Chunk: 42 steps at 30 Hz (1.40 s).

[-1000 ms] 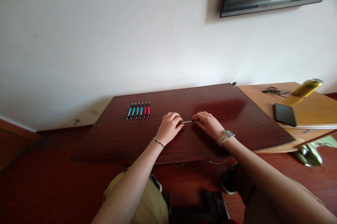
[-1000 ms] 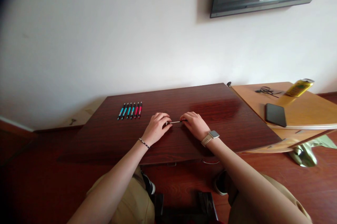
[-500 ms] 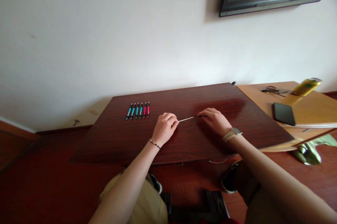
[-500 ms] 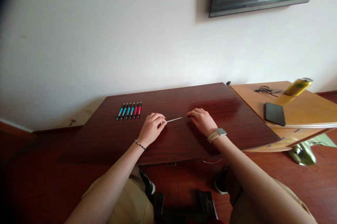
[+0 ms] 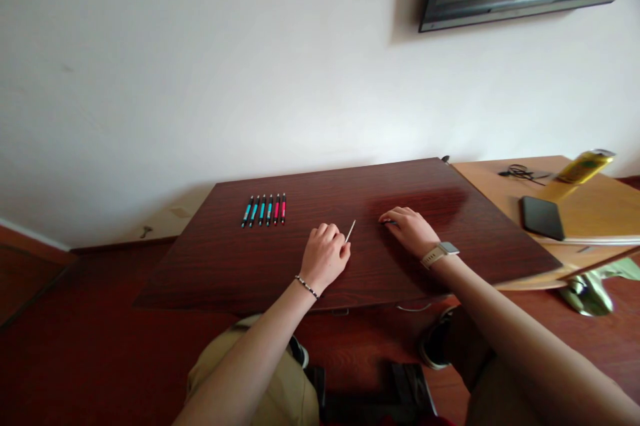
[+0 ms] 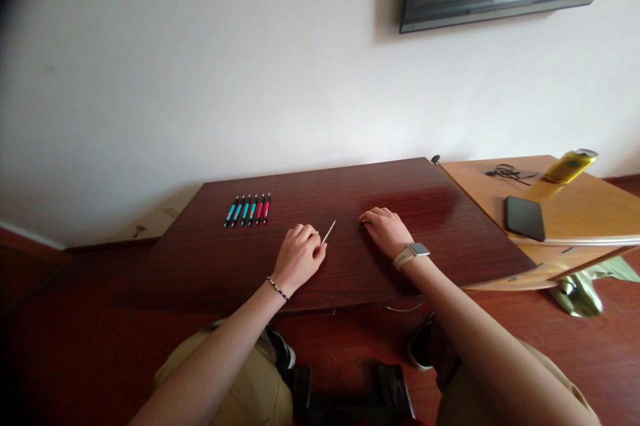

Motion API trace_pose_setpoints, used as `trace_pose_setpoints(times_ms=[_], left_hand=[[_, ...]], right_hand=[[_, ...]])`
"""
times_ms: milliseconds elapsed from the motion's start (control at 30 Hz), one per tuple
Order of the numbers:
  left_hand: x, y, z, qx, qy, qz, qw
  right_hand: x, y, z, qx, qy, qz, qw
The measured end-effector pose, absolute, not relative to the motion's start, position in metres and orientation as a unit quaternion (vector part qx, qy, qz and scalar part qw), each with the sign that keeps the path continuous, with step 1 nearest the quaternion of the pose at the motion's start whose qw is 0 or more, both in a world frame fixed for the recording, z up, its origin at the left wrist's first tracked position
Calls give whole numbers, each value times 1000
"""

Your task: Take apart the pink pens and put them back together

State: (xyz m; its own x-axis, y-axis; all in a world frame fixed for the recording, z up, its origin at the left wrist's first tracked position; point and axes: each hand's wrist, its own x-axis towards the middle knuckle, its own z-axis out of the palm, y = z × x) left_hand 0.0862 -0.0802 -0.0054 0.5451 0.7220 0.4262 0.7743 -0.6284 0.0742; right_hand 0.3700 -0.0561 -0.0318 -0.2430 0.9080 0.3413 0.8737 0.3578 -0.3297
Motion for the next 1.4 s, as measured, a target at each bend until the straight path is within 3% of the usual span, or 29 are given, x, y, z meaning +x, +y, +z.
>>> trace_pose_setpoints(times_ms=[700,1000,1400], left_hand=[[98,-82,-22,-861,-470,-180,77],[98,-84,-20,-860,-467,-181,93],[100,-88,-9,-875,-439,-196,48]], right_hand=[[348,-63,-22,-497,-829,86,241],[333,-55,-19,-484,-855,37,183],[325,-55,-13,-466,-868,12,174]])
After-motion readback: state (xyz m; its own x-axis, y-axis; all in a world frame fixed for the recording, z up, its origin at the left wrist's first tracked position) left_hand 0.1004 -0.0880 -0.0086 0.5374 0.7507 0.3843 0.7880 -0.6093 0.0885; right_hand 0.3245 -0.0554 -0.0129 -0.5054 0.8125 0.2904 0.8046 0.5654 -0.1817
